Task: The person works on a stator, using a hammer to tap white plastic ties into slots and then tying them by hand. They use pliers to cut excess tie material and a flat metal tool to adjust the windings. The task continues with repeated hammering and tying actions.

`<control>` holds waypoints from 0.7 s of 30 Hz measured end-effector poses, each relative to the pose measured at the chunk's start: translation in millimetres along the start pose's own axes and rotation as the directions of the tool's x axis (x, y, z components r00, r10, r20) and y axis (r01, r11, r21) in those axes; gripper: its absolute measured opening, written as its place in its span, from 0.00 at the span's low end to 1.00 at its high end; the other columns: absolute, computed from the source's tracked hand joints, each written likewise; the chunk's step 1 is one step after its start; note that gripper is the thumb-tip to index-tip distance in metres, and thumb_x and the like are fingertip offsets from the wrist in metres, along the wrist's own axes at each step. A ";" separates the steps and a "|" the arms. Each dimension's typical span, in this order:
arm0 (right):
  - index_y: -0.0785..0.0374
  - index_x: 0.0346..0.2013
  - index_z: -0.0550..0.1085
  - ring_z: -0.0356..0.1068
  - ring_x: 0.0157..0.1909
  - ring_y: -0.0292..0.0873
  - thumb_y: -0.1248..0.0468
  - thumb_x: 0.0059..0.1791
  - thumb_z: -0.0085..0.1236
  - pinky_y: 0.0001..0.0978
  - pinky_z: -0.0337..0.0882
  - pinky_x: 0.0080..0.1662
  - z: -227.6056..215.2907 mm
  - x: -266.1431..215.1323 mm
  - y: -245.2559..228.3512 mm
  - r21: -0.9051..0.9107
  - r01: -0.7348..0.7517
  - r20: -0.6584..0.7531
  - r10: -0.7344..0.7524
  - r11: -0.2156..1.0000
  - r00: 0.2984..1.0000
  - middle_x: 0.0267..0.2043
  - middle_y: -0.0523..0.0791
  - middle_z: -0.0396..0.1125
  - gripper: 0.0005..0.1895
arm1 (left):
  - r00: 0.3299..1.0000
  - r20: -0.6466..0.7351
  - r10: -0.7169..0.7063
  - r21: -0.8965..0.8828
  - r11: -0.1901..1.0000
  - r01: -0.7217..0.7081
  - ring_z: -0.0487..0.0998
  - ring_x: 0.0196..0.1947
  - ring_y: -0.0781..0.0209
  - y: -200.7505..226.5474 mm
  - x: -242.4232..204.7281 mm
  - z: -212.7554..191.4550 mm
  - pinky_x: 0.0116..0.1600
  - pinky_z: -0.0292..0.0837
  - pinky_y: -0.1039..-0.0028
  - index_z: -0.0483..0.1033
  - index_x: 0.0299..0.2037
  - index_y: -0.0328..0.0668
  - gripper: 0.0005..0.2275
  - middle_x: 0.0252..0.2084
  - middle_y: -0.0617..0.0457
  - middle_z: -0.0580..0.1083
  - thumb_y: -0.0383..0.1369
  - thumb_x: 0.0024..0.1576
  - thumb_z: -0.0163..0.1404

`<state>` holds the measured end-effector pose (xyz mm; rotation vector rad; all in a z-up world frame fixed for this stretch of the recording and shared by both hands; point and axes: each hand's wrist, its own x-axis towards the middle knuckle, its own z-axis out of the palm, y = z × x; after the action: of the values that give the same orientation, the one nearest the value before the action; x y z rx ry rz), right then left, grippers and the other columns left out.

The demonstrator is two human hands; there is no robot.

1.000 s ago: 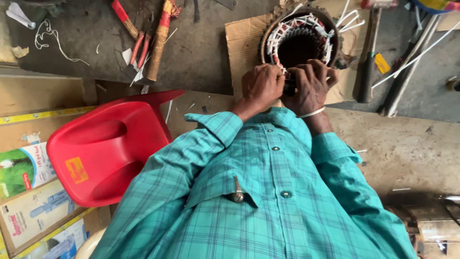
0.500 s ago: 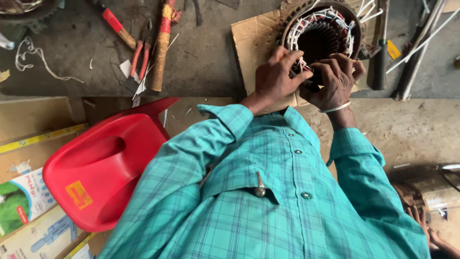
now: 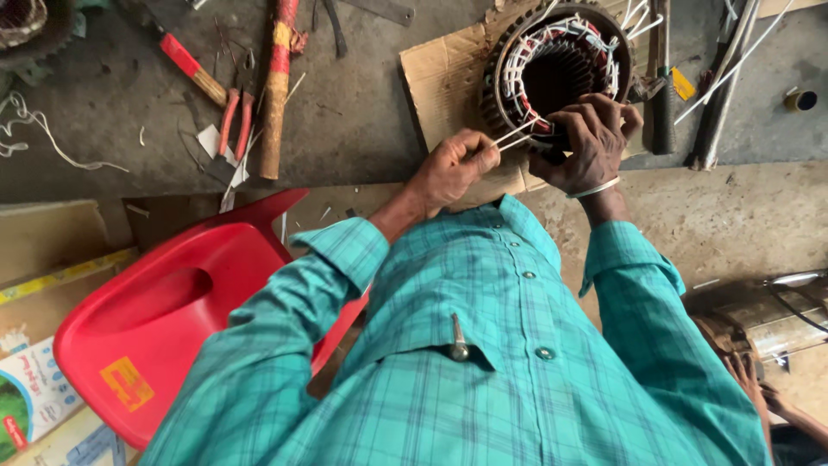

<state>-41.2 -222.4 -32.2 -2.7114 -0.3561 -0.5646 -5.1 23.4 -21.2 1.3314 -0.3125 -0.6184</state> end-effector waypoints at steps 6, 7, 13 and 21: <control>0.54 0.46 0.76 0.62 0.65 0.50 0.48 0.39 0.70 0.45 0.52 0.66 1.6 -2.1 5.6 0.072 -0.008 0.019 0.007 0.997 1.000 0.50 0.42 0.70 0.25 | 0.999 -0.035 0.004 -0.049 0.999 -0.006 0.64 0.37 0.73 -6.6 -0.4 45.5 0.43 0.66 0.77 0.68 0.36 0.41 0.11 0.34 0.61 0.65 0.37 0.66 0.53; 0.55 0.46 0.74 0.61 0.65 0.50 0.49 0.39 0.69 0.42 0.54 0.67 1.1 -6.9 2.0 0.123 -0.029 0.056 0.023 0.992 0.998 0.51 0.42 0.70 0.25 | 0.999 -0.048 0.021 0.063 0.998 -0.018 0.65 0.35 0.72 -7.8 -13.6 50.4 0.41 0.67 0.77 0.67 0.35 0.41 0.11 0.32 0.60 0.65 0.37 0.62 0.55; 0.54 0.44 0.77 0.64 0.62 0.53 0.49 0.34 0.71 0.54 0.48 0.61 -4.1 13.1 4.0 0.040 -0.004 0.014 0.004 0.999 1.000 0.47 0.45 0.70 0.27 | 0.996 -0.090 0.017 0.264 0.964 0.007 0.68 0.28 0.68 20.8 64.7 37.6 0.32 0.68 0.70 0.65 0.33 0.42 0.13 0.26 0.57 0.66 0.38 0.53 0.57; 0.56 0.59 0.74 0.62 0.66 0.51 0.51 0.39 0.73 0.55 0.51 0.66 -20.9 6.2 -26.1 0.023 0.007 0.006 -0.007 1.000 1.000 0.56 0.46 0.68 0.36 | 0.874 -0.291 -0.390 -0.104 0.921 0.376 0.70 0.21 0.60 -24.1 242.0 40.6 0.28 0.69 0.65 0.78 0.32 0.26 0.13 0.24 0.49 0.73 0.32 0.48 0.63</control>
<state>-50.8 -205.7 -4.2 -2.6918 -0.3712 -0.5510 160.9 -153.0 -67.3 1.4341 0.2280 -0.7297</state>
